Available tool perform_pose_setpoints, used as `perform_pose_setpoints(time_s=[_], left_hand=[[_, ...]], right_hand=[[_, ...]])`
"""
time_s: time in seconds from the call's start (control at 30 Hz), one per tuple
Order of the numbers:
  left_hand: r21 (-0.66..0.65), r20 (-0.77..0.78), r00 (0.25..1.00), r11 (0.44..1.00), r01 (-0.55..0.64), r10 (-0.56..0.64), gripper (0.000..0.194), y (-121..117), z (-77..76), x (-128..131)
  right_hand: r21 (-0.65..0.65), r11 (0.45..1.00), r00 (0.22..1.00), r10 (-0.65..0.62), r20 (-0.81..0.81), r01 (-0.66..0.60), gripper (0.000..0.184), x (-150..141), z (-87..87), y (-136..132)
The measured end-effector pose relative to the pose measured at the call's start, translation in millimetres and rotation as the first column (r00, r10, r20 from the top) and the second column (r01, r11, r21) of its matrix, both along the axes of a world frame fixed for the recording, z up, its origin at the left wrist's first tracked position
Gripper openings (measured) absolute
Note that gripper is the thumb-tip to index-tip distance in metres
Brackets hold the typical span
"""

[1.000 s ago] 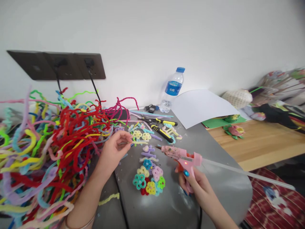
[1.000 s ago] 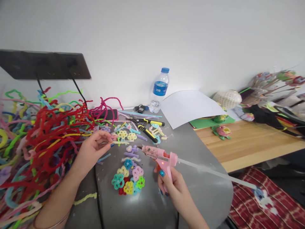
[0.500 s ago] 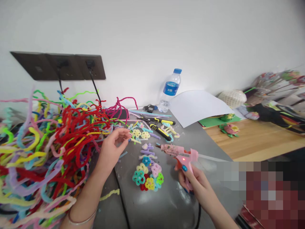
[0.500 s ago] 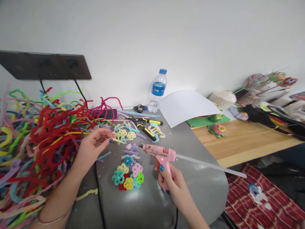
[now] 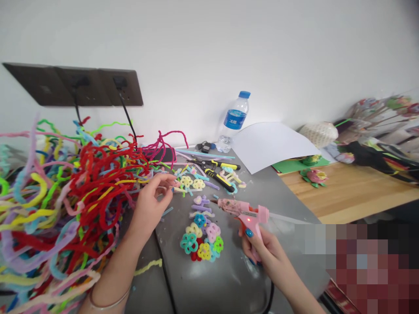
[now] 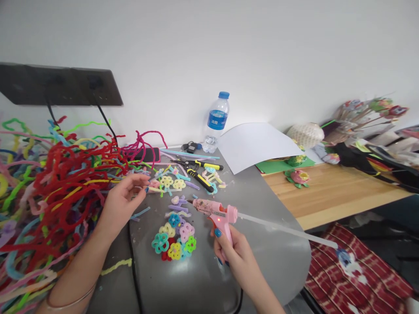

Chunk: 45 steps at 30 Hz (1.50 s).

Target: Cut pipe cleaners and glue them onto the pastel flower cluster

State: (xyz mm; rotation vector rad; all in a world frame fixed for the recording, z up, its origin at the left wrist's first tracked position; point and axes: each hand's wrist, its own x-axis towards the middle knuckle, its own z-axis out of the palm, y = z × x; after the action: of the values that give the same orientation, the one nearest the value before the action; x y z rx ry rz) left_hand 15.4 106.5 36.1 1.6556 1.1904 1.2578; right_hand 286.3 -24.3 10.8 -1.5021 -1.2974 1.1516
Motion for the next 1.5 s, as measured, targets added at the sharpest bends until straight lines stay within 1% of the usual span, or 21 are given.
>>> perform_pose_setpoints(time_s=[0.1, 0.23, 0.4, 0.5, 0.57, 0.67, 0.9, 1.0, 1.13, 1.37, 1.5], left_hand=[[0.028, -0.059, 0.998, 0.999, -0.018, 0.020, 0.022, 0.5, 2.1, 0.4], [0.056, -0.107, 0.993, 0.998, -0.034, 0.040, 0.026, 0.5, 4.5, 0.5], [0.092, -0.154, 0.986, 0.995, -0.042, 0.056, 0.029, -1.0, 6.1, 2.4], [0.099, -0.155, 0.986, 0.994, -0.039, 0.054, 0.029, -1.7, 6.6, 3.8], [0.096, -0.150, 0.987, 0.995, -0.036, 0.050, 0.029, -1.7, 6.4, 4.0], [0.090, -0.146, 0.988, 0.995, -0.033, 0.046, 0.029, -1.2, 5.4, 3.8], [0.086, -0.147, 0.988, 0.996, -0.030, 0.042, 0.029, -0.8, 3.4, 3.7], [0.086, -0.154, 0.987, 0.996, -0.030, 0.043, 0.028, -1.3, 3.6, 3.5], [0.077, -0.158, 0.986, 0.996, -0.036, 0.048, 0.026, -1.7, 3.7, 3.3], [0.073, -0.149, 0.988, 0.997, -0.023, 0.034, 0.029, -0.9, 2.7, 3.3], [0.074, -0.150, 0.988, 0.997, -0.029, 0.040, 0.028, -1.6, 3.6, 3.0]], right_hand=[[-0.001, 1.000, 1.000, 0.014, -0.025, -0.014, 0.060, 0.2, 0.1, -3.0], [-0.032, 0.999, 1.000, 0.014, -0.014, -0.015, 0.063, 2.1, -0.7, -10.9], [-0.055, 0.998, 1.000, -0.006, -0.007, 0.005, 0.063, 7.4, -12.7, -21.7], [-0.068, 0.998, 1.000, 0.003, -0.007, -0.003, 0.062, 10.3, -20.5, -24.4], [-0.072, 0.997, 1.000, 0.004, -0.010, -0.005, 0.062, 11.1, -22.5, -24.5], [-0.078, 0.997, 1.000, -0.002, -0.006, 0.002, 0.062, 10.2, -19.0, -22.8], [-0.127, 0.992, 0.999, 0.029, 0.039, -0.024, 0.069, 3.0, 2.3, -14.8], [-0.122, 0.992, 0.998, 0.024, 0.051, -0.018, 0.069, 1.4, 5.5, -13.4], [-0.118, 0.993, 0.999, 0.003, 0.040, 0.002, 0.067, 1.9, 3.1, -15.0], [-0.098, 0.995, 0.999, -0.027, 0.016, 0.029, 0.062, 5.5, -11.0, -22.5], [-0.098, 0.995, 0.999, -0.023, 0.023, 0.026, 0.061, 5.6, -11.6, -23.2]])
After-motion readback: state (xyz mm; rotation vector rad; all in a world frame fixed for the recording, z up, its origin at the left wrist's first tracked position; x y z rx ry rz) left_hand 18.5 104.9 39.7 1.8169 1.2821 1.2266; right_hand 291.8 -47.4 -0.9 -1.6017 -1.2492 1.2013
